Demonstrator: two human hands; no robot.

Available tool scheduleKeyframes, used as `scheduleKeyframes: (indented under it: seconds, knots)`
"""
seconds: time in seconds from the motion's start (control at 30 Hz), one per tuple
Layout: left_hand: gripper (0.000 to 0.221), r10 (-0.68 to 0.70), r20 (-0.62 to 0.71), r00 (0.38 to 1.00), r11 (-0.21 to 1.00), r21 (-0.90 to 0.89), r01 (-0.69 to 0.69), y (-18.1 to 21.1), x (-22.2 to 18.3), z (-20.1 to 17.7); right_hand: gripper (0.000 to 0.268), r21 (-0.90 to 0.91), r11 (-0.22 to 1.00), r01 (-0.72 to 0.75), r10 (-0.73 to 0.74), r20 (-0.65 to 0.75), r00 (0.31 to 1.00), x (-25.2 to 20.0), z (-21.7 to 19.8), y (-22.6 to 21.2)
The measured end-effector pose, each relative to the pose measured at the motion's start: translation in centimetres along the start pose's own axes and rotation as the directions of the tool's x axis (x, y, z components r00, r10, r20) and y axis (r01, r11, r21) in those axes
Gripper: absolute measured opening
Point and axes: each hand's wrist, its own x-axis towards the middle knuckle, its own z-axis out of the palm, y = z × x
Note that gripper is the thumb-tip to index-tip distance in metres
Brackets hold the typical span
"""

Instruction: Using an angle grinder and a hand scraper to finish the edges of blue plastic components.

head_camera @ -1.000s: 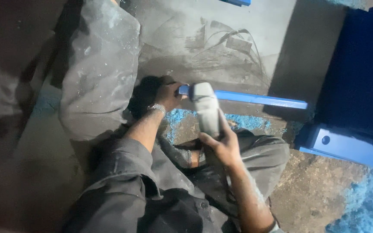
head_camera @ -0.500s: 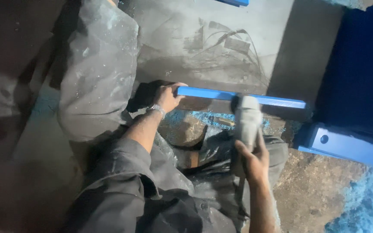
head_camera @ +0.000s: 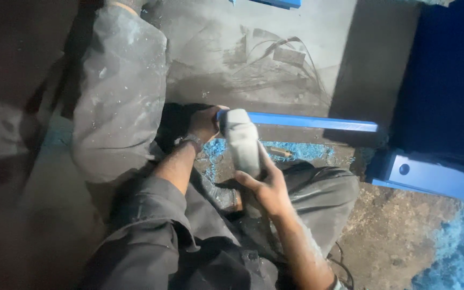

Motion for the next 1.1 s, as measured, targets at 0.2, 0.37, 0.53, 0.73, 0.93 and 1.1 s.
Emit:
scheduleKeyframes:
  seconds: [0.2, 0.37, 0.53, 0.73, 0.93, 1.1]
  knots:
    - [0.03, 0.409, 0.016, 0.913, 0.876, 0.274, -0.397, -5.3, 1.0, 2.0, 0.093, 0.084, 0.996, 0.024, -0.031, 0.082, 0.996, 1.3, 1.5, -0.7]
    - [0.03, 0.178, 0.009, 0.984, 0.97, 0.164, -0.177, -3.7, 0.8, 1.3, 0.093, 0.133, 0.99, -0.045, 0.046, -0.003, 0.999, 0.4, -1.9, 0.0]
    - [0.017, -0.074, -0.081, 0.994, 0.877, 0.469, 0.103, -11.1, 0.0, 5.1, 0.081, 0.226, 0.968, -0.11, 0.161, -0.221, 0.962, -1.4, -9.1, 1.5]
    - [0.036, 0.052, -0.004, 0.999, 0.996, 0.072, -0.051, 1.5, -0.2, -1.1, 0.071, 0.332, 0.942, -0.054, 0.227, -0.509, 0.83, -1.4, -16.9, 2.7]
    - [0.047, 0.226, 0.08, 0.971, 0.974, -0.015, -0.226, 5.2, 0.8, -2.8, 0.07, 0.232, 0.97, 0.068, 0.078, -0.567, 0.82, -3.0, -17.3, 2.3]
    - [0.051, 0.275, 0.259, 0.926, 0.838, 0.408, -0.363, 8.3, 1.4, -1.6, 0.087, 0.043, 0.999, -0.034, 0.048, -0.39, 0.92, -3.3, -13.0, 3.4]
